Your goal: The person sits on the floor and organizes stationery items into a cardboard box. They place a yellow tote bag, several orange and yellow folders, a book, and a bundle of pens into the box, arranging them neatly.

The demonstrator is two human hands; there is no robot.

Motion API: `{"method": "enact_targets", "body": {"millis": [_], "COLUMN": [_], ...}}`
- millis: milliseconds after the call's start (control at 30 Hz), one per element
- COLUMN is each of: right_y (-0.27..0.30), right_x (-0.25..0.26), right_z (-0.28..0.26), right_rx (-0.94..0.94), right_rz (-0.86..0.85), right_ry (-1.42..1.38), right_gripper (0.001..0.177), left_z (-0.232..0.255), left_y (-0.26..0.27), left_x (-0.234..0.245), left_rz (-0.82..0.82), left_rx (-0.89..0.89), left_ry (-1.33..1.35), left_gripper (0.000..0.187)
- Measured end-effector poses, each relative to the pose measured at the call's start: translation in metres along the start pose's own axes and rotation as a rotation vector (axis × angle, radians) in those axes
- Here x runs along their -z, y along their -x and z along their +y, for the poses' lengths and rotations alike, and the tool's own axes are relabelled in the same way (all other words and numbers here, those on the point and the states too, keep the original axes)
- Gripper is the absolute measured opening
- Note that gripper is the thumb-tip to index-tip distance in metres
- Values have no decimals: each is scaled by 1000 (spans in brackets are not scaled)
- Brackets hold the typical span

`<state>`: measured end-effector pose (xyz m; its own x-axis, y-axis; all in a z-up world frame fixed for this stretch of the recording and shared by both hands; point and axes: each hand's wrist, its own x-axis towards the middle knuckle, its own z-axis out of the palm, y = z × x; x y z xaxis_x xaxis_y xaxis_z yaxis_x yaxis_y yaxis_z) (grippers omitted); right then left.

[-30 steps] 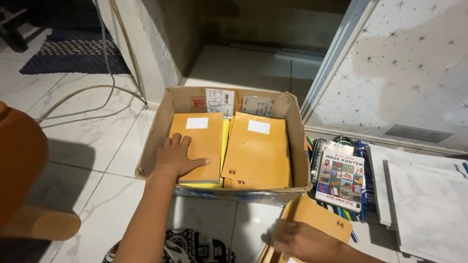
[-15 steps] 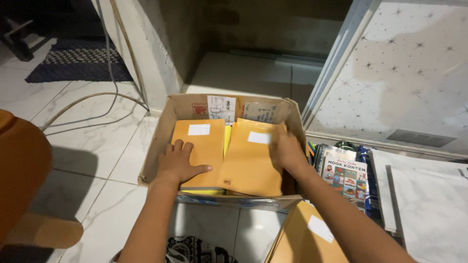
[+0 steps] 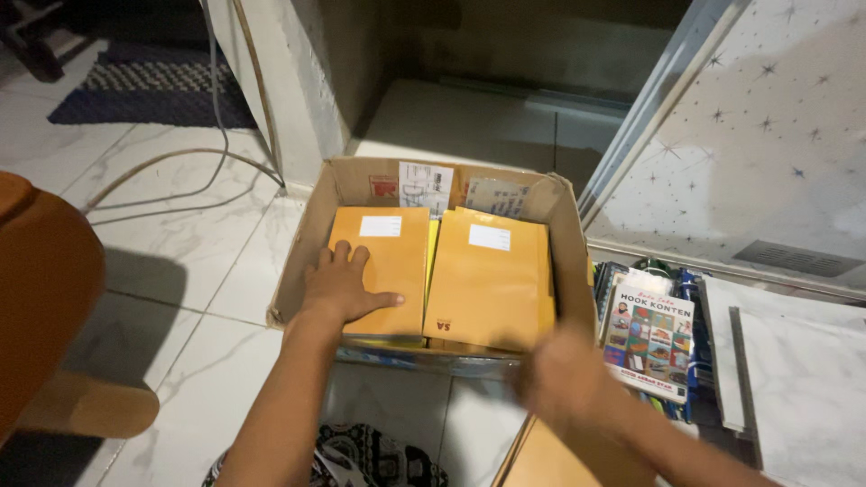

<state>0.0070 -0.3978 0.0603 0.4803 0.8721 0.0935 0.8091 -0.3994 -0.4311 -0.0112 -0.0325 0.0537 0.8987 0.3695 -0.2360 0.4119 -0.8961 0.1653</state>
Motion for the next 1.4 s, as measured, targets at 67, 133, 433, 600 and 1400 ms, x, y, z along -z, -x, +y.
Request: {"method": "enact_targets", "body": {"millis": [67,133,433,600,1400], "right_y": [38,58,70,68,84], "right_x": [-7,-16,-51,-62,-40], "right_z": [-4,6,46,48,49], "right_rx": [356,537,314,215,-65], "right_rz": [-230,-165,-407,-493,-636], "right_ry": [61,233,85,23,-194], "right_gripper": [50,55,77,57,19], "left_z": [2,2,6,6,4], "left_y": [-2,-3,3,4,3], "left_x": [1,3,0,0,1], "left_rz": [-1,-28,2,6,1], "left_rx": [2,21,26,28,30], "left_ry": [-2,-14,-54,-46,-41], "left_gripper": [109,107,106,105,107]}}
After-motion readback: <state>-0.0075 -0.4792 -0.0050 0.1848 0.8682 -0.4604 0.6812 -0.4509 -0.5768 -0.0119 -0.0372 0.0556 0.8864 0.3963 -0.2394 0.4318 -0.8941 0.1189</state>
